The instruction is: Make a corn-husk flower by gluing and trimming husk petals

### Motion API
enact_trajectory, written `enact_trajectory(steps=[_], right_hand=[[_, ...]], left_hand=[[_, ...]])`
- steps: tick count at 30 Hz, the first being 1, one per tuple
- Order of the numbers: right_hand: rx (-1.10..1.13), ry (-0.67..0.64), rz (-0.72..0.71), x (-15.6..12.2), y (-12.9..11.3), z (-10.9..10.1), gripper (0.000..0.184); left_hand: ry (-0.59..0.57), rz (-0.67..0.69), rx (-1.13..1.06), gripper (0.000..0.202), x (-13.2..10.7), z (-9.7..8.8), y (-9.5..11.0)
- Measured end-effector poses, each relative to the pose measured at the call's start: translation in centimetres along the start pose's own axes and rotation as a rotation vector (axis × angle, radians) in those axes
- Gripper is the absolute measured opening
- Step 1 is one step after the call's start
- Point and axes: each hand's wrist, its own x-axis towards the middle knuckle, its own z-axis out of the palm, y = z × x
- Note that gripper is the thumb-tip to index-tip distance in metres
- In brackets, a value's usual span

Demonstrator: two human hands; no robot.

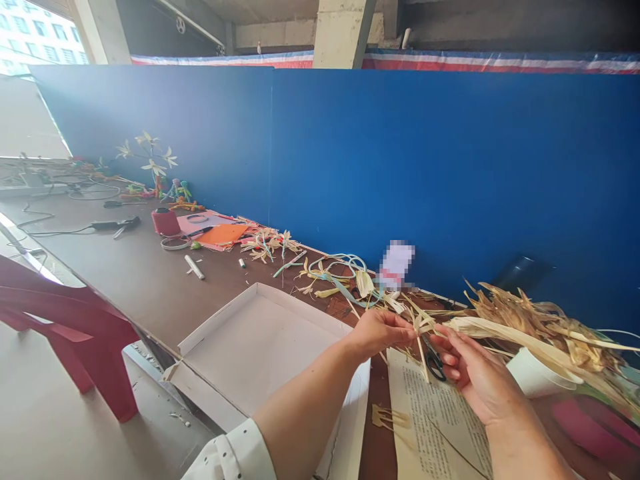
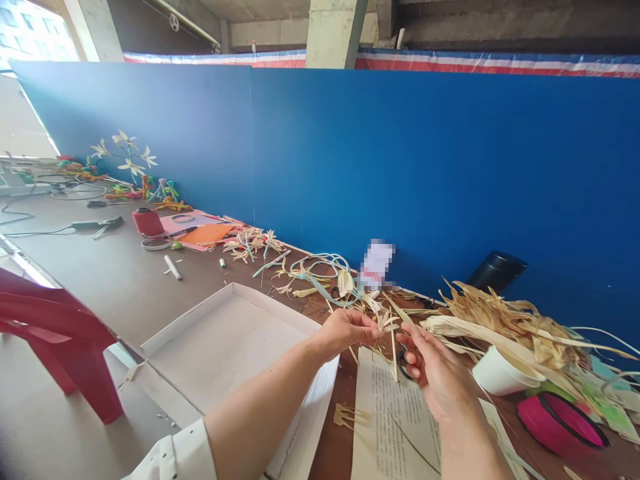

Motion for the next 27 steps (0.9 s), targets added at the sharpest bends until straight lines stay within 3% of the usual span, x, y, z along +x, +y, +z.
enact_trajectory(steps=[3, 6, 11, 20, 27], right_hand=[[0.057, -0.036, 0.101, -0.3, 0.1, 0.8, 0.037], [0.070, -0.044, 0.110, -0.5, 0.2, 1.7, 0.036], [0.096, -0.006, 0.078, -0.2, 0.4, 2.5, 0.041], [0.113, 0.089, -0.025, -0.6, 0.8, 3.0, 0.035], [0.096, 0.084, -0.047, -0.7, 1.0, 3.0, 0.033]], left_hand=[[0.023, 0.015, 0.013, 0.047, 0.0, 0.0, 0.0], [0.017, 0.034, 0.032, 0.047, 0.3, -0.1, -0.4], [0.018, 0.033, 0.035, 0.049, 0.5, -0.1, -0.7], [0.097, 0.057, 0.054, 0.049, 0.5, 0.2, -0.5], [0.114, 0.113, 0.138, 0.041, 0.3, 0.3, -0.5]])
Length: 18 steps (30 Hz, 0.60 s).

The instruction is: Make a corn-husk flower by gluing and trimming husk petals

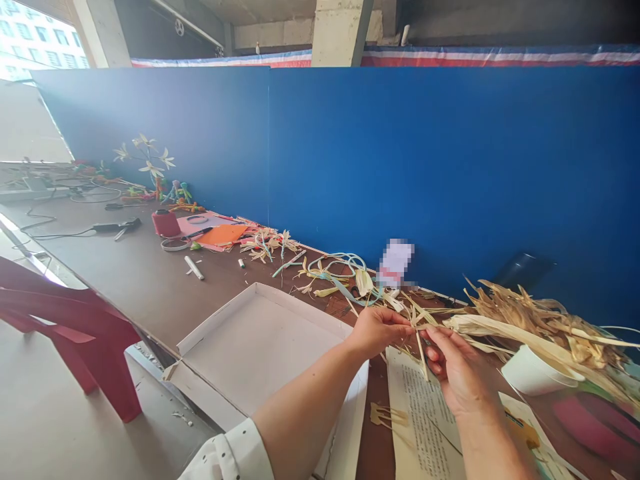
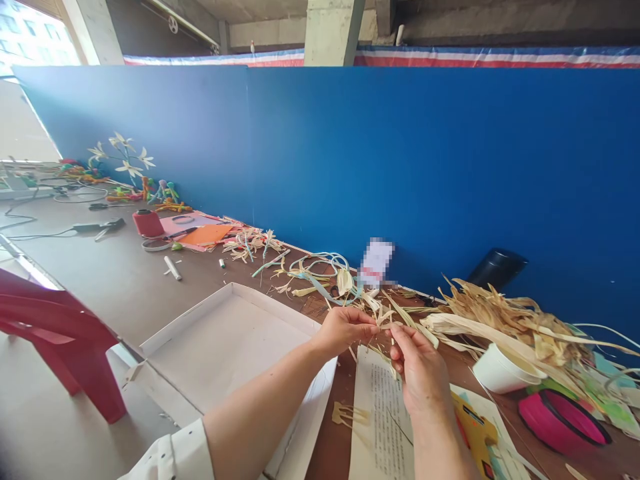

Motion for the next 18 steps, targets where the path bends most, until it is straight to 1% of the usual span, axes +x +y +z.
enact_trajectory(steps=[4, 10, 13, 18], right_hand=[[-0.022, 0.023, -0.007, -0.1, 0.3, -0.3, 0.034], [-0.019, 0.013, -0.037, -0.1, 0.7, -0.5, 0.034], [-0.017, 0.010, -0.039, -0.1, 0.8, -0.5, 0.034], [-0.016, 0.012, -0.043, -0.2, 0.7, -0.6, 0.034]], left_hand=[[0.024, 0.004, 0.099, 0.035, 0.0, 0.0, -0.3], [0.048, 0.085, 0.232, 0.029, 0.1, -0.1, -1.1], [0.053, 0.095, 0.265, 0.029, 0.2, 0.0, -1.3], [0.041, 0.101, 0.260, 0.029, 0.2, 0.0, -1.4]])
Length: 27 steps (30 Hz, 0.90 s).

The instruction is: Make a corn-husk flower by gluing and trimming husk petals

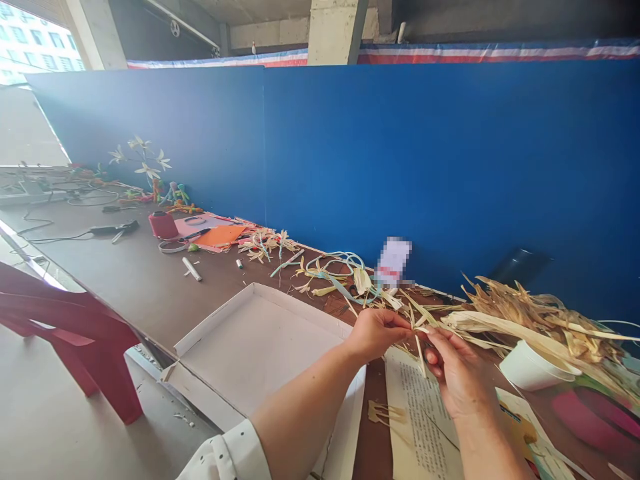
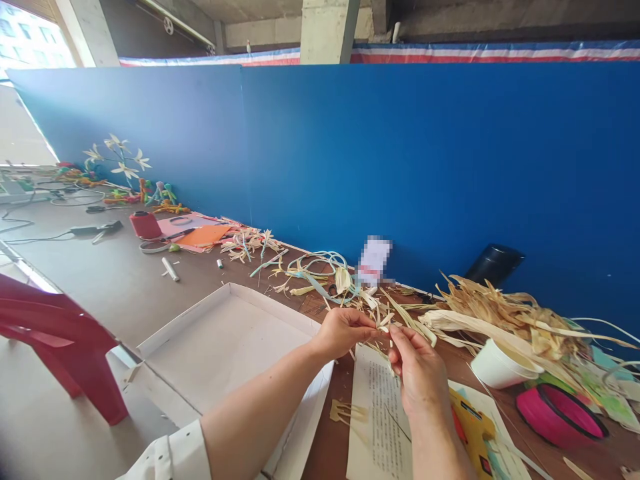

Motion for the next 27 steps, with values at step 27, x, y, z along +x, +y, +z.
enact_trajectory(steps=[27], right_hand=[[0.050, -0.046, 0.026, -0.08, 0.29, -0.08, 0.031]], left_hand=[[-0.102, -0.094, -0.185, 0.047, -0.04, -0.35, 0.53]])
